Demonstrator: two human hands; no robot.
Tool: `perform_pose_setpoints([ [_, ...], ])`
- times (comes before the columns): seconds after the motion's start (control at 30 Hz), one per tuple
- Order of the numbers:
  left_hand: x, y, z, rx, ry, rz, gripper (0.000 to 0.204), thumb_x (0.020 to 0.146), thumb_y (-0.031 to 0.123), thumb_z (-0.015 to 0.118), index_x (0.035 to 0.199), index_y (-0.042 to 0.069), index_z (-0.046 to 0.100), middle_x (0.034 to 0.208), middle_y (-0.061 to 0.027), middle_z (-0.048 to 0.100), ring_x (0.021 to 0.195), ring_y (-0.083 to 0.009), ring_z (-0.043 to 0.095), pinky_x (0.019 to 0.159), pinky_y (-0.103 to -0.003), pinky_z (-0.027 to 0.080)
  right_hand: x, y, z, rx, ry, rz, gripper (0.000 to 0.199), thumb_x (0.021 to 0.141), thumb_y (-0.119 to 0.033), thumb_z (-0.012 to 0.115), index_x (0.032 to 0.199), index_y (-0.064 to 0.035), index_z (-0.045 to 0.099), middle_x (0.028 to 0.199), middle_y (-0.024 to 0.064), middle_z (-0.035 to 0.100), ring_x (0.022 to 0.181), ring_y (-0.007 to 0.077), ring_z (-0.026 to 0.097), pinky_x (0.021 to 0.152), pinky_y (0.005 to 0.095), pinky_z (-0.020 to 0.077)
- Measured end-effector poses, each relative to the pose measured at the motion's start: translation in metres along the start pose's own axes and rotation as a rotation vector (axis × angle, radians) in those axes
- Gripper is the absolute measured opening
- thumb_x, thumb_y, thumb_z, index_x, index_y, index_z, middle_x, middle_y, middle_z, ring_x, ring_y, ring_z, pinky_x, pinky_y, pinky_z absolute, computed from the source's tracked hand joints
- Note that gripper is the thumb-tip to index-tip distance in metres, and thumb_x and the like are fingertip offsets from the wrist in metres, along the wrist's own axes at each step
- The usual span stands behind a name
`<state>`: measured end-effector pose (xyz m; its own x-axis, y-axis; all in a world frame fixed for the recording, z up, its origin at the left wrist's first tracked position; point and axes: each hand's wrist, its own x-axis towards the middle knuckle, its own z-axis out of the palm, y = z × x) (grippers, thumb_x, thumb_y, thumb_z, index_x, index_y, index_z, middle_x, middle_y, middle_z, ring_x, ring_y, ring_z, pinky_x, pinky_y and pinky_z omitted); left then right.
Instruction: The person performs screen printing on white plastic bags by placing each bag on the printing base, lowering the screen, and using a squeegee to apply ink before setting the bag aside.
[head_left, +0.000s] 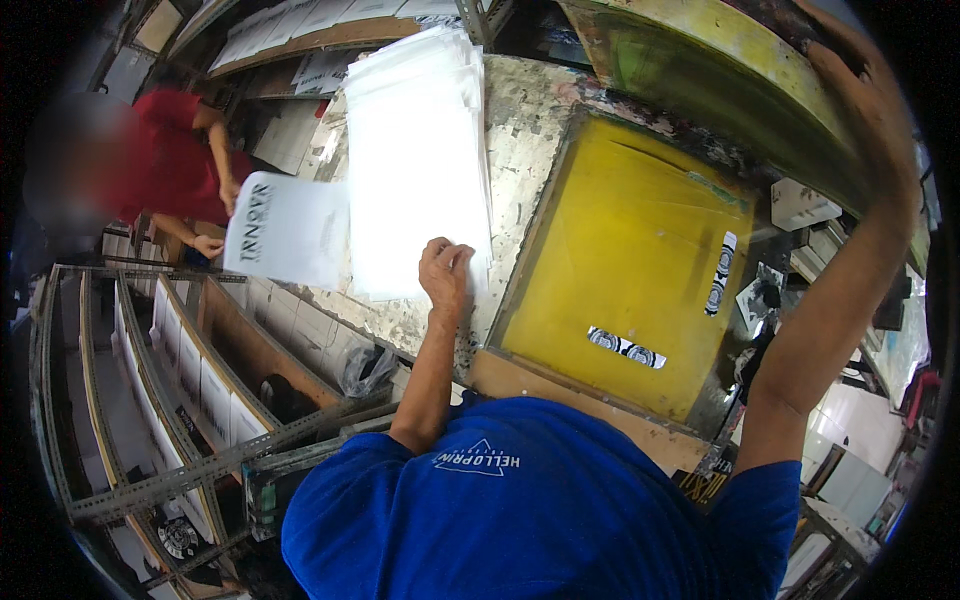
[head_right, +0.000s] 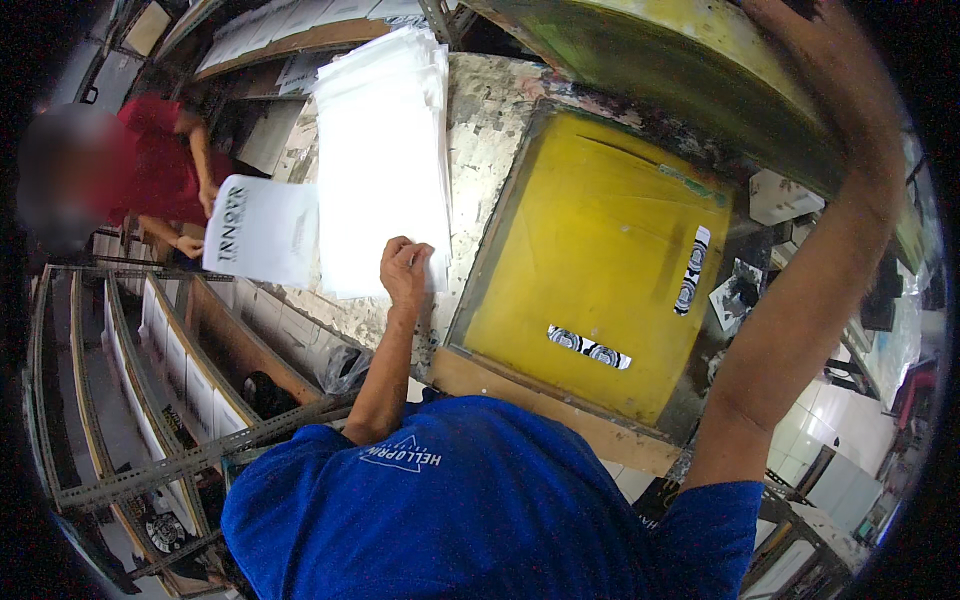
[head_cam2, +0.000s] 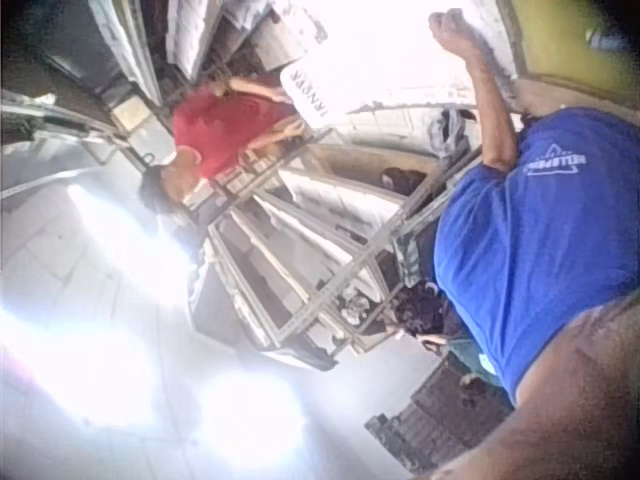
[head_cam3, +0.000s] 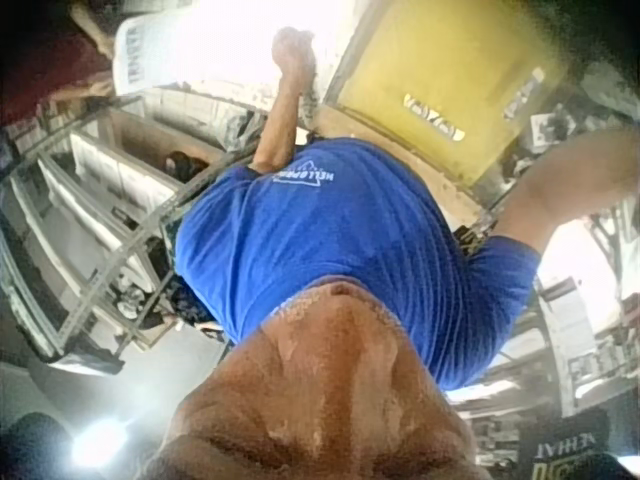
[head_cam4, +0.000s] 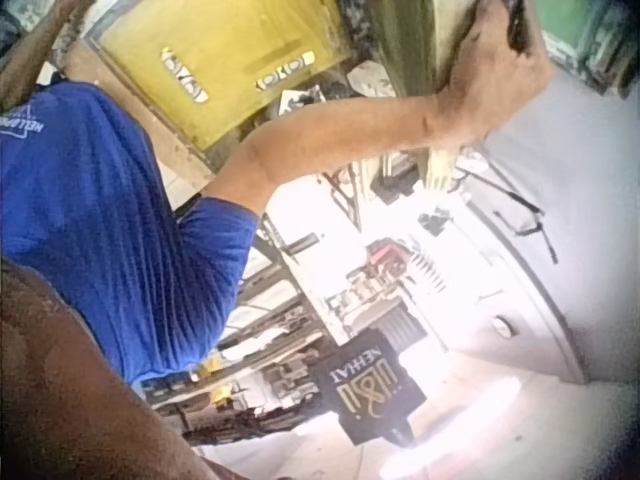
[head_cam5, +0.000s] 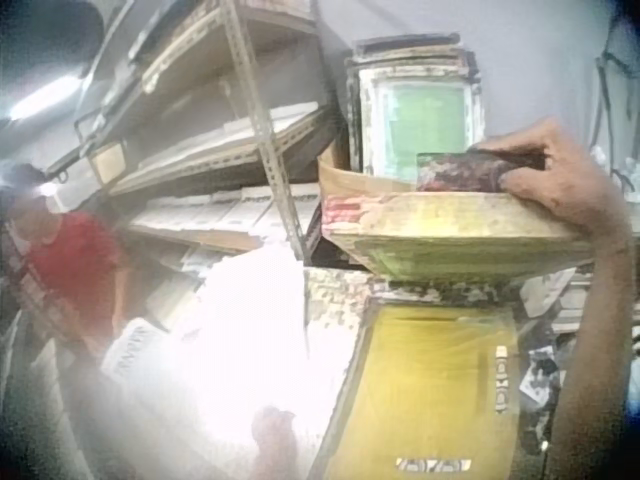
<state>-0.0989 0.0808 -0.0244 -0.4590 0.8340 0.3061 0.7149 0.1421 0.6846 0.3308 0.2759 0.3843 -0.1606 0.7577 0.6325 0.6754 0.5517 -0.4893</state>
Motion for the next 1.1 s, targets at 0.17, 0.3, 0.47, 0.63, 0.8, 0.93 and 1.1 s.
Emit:
perform_pose_setpoints([
  [0.17,0.027,0.027,0.000,0.124,0.060,0.092,0.026,0.078,0.026,0.085,0.096,0.008,0.080,0.108,-0.0086,0.065,0.102,-0.0275,0.060,0.088,-0.044,0.048,-0.003,0.015,-0.008,0.169,0.053,0.032,0.057,0.073,-0.012,0.079,0.129,-0.0189,0.072,0.101,0.0164,0.072,0.091,0.0301,0.071,0.080,0.0358,0.0553],
  [0.3,0.006,0.000,-0.006,0.246,-0.010,0.205,0.033,0.078,0.024,0.086,0.105,0.007,0.080,0.112,-0.0072,0.064,0.101,-0.0278,0.057,0.083,-0.043,0.049,0.004,-0.081,0.001,-0.057,-0.240,0.180,0.042,0.082,-0.011,0.065,0.121,0.0049,0.072,0.097,0.0163,0.076,0.082,0.0195,0.068,0.081,0.0293,0.0539],
  [0.47,0.022,0.004,0.010,-0.217,0.087,-0.062,0.008,0.084,0.010,0.079,0.091,0.006,0.079,0.101,-0.0078,0.064,0.091,-0.0227,0.063,0.076,-0.037,0.050,-0.006,-0.097,-0.001,-0.163,-0.135,0.030,0.042,0.082,-0.012,0.065,0.120,0.0035,0.072,0.102,0.0172,0.076,0.086,0.0210,0.069,0.083,0.0302,0.0540],
  [0.63,0.029,0.075,0.007,-0.256,-0.333,0.142,0.018,0.089,0.021,0.076,0.103,0.010,0.080,0.134,-0.0116,0.066,0.119,-0.0324,0.062,0.097,-0.041,0.051,-0.004,-0.082,-0.001,-0.201,-0.143,0.007,0.042,0.083,-0.017,0.067,0.120,0.0011,0.073,0.107,0.0194,0.075,0.091,0.0240,0.069,0.088,0.0324,0.0537],
  [0.8,-0.013,0.102,0.068,0.208,-0.615,0.527,0.062,0.089,0.053,0.068,0.140,0.019,0.062,0.157,-0.0120,0.044,0.148,-0.0470,0.030,0.118,-0.065,0.022,-0.011,-0.069,0.001,-0.394,-0.034,-0.036,0.041,0.084,-0.022,0.067,0.119,-0.0016,0.074,0.112,0.0210,0.073,0.101,0.0278,0.068,0.093,0.0354,0.0526],
  [0.93,-0.015,0.144,0.125,0.138,-0.716,0.709,0.073,0.085,0.061,0.068,0.146,0.022,0.057,0.165,-0.0085,0.033,0.152,-0.0443,0.022,0.122,-0.063,0.017,-0.006,-0.061,0.001,-0.371,-0.049,-0.108,0.043,0.084,-0.024,0.067,0.120,-0.0011,0.074,0.114,0.0223,0.072,0.102,0.0290,0.068,0.094,0.0355,0.0526],
  [1.1,-0.019,0.199,0.176,0.061,-0.910,0.845,0.078,0.081,0.062,0.071,0.148,0.024,0.054,0.167,-0.0057,0.029,0.156,-0.0405,0.012,0.126,-0.060,0.006,0.003,-0.060,-0.018,-0.103,-0.209,-0.065,0.047,0.083,-0.027,0.067,0.120,0.0011,0.073,0.112,0.0237,0.074,0.096,0.0288,0.071,0.089,0.0345,0.0547],
])
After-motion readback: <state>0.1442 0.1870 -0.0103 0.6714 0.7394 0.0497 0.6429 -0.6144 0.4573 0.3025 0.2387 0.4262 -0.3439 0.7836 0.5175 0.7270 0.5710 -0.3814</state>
